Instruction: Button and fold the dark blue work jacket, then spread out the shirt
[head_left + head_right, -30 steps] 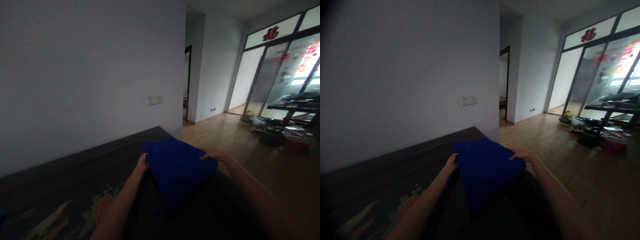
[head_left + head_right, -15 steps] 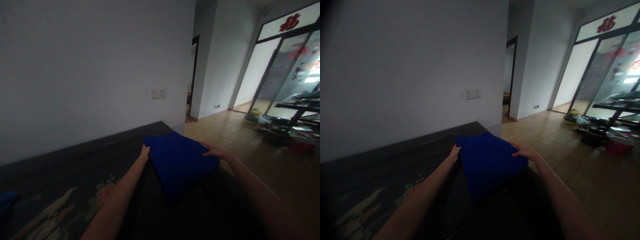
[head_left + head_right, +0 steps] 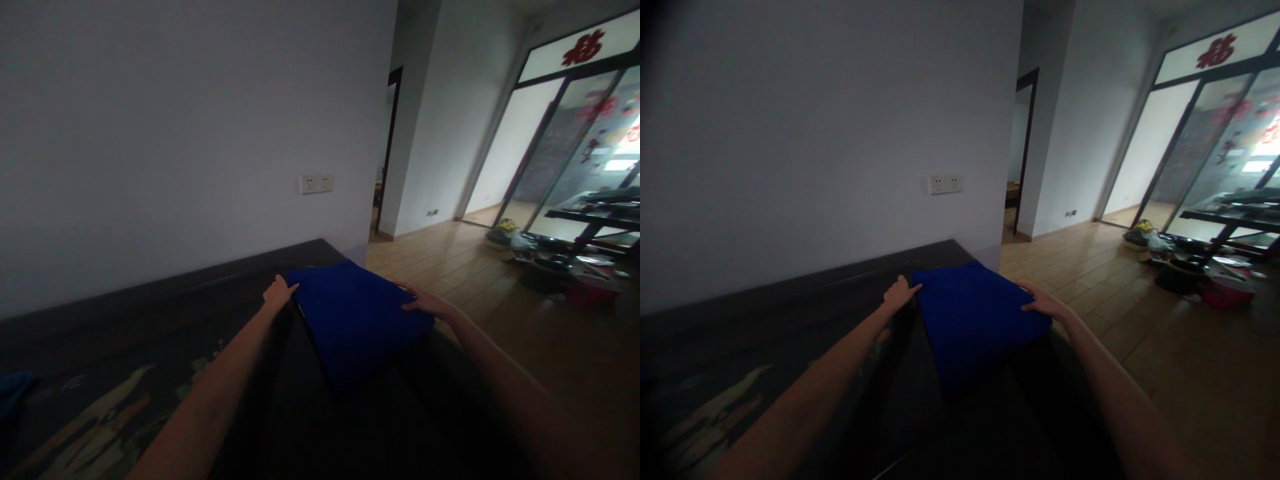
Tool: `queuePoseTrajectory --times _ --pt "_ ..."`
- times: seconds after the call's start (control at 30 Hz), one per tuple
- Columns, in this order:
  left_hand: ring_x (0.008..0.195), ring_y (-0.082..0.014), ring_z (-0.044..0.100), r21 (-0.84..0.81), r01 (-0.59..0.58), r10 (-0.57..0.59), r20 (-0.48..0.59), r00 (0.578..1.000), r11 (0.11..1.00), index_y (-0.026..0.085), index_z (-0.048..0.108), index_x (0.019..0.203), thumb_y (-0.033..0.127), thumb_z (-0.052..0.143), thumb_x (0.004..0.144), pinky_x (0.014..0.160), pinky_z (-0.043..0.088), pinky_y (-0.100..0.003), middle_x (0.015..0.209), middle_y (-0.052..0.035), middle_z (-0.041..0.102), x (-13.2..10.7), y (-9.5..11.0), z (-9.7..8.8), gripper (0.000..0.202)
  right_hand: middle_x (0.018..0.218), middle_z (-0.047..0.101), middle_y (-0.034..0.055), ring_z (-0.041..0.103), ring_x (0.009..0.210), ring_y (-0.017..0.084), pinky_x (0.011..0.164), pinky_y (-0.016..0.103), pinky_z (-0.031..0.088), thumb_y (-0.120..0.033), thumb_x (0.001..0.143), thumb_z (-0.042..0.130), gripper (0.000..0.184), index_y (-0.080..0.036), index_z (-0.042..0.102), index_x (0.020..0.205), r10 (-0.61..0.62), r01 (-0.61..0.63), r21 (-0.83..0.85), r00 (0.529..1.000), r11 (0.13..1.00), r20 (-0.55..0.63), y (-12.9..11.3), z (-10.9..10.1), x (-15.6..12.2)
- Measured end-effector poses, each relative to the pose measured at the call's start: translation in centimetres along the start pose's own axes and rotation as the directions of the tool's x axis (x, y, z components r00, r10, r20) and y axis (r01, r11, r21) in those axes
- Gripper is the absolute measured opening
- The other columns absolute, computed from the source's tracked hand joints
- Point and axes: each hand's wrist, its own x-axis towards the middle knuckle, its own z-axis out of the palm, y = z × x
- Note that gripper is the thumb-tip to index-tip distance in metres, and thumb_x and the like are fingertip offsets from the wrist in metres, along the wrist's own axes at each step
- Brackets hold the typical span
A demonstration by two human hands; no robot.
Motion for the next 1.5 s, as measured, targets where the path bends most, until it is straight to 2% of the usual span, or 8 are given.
queuePoseTrajectory --times 0.13,0.23,0.43,0.67,0.83,1.03,1.23,1.5 --pt "0.142 -0.0282 0.008 0.126 -0.250 0.259 -0.063 0.964 0.960 0.023 0.054 0.107 0.017 0.068 0.071 0.110 0.025 -0.038 0.148 -0.0105 0.029 -1.1 -0.6 0.8 0.039 0.135 0.050 0.0143 0.050 0.119 0.030 0.100 0.043 0.041 -0.034 0.062 0.073 0.094 -0.017 0.029 0.143 -0.005 0.005 -0.013 1.000 1.000 0.010 -0.2 0.2 0.0" --pt "0.140 -0.0260 0.019 0.387 -0.495 0.498 0.101 0.861 0.778 0.026 0.060 0.109 0.018 0.061 0.079 0.113 0.017 -0.042 0.145 -0.0074 0.038 -1.3 -1.6 1.9 0.031 0.137 0.048 0.0132 0.051 0.119 0.030 0.100 0.043 0.041 -0.036 0.063 0.073 0.098 -0.018 0.025 0.146 -0.028 0.028 -0.013 1.000 1.000 0.012 0.1 0.2 0.1" --pt "0.140 -0.0240 0.020 0.699 -0.489 0.395 0.310 0.865 0.522 0.027 0.048 0.131 0.030 0.047 0.087 0.112 0.001 -0.052 0.147 -0.0078 0.037 -0.4 -3.1 2.0 0.044 0.135 0.051 0.0087 0.046 0.123 0.030 0.106 0.046 0.033 -0.033 0.067 0.068 0.068 -0.020 0.051 0.132 -0.090 0.087 -0.163 0.996 0.983 -0.006 1.5 -0.4 0.3" --pt "0.142 -0.0248 0.012 0.828 -0.459 0.280 0.379 0.882 0.323 0.027 0.029 0.143 0.036 0.032 0.093 0.111 0.008 -0.057 0.153 -0.0054 0.022 -0.2 -2.4 1.4 0.051 0.129 0.056 0.0093 0.055 0.113 0.028 0.097 0.043 0.043 -0.032 0.068 0.066 0.062 -0.020 0.055 0.128 -0.013 0.005 -0.224 0.999 0.974 -0.033 2.8 -0.5 0.5" --pt "0.138 -0.0231 0.024 0.831 -0.468 0.426 0.321 0.846 0.300 0.021 0.040 0.136 0.031 0.031 0.095 0.112 0.017 -0.052 0.147 -0.0101 0.034 -4.4 0.1 3.1 0.043 0.117 0.063 0.0101 0.058 0.106 0.026 0.094 0.042 0.044 -0.025 0.073 0.060 0.044 -0.018 0.063 0.117 -0.105 -0.007 -0.556 0.980 0.831 -0.170 1.3 -0.5 1.6" --pt "0.139 -0.0253 0.022 0.500 -0.822 0.412 0.711 0.569 0.272 0.035 0.038 0.136 0.047 0.039 0.092 0.110 0.008 -0.061 0.147 -0.0022 0.036 -16.7 -0.7 5.7 0.046 0.132 0.052 0.0136 0.044 0.123 0.025 0.106 0.040 0.031 -0.033 0.091 0.041 0.043 -0.015 0.053 0.129 -0.224 -0.071 -0.734 0.929 0.676 -0.296 -2.9 3.8 7.0" --pt "0.141 -0.0314 0.011 0.505 -0.808 0.327 0.741 0.586 0.303 0.040 0.024 0.143 0.060 0.033 0.089 0.106 0.001 -0.068 0.153 -0.0026 0.021 -20.0 -2.0 6.1 0.058 0.149 0.031 0.0069 0.024 0.134 0.042 0.096 0.072 0.020 -0.052 0.091 0.035 0.051 -0.034 0.039 0.139 -0.086 -0.157 -0.756 0.959 0.636 -0.271 -3.3 9.9 13.1" --pt "0.141 -0.0305 0.012 0.513 -0.797 0.345 0.720 0.602 0.319 0.039 0.023 0.143 0.059 0.032 0.089 0.106 0.004 -0.068 0.153 -0.0029 0.021 -19.9 -1.7 6.4 0.058 0.154 0.020 -0.0020 0.016 0.138 0.037 0.100 0.072 0.013 -0.057 0.091 0.021 0.054 -0.042 0.024 0.143 0.010 -0.222 -0.825 0.967 0.519 -0.254 0.4 10.7 15.9"
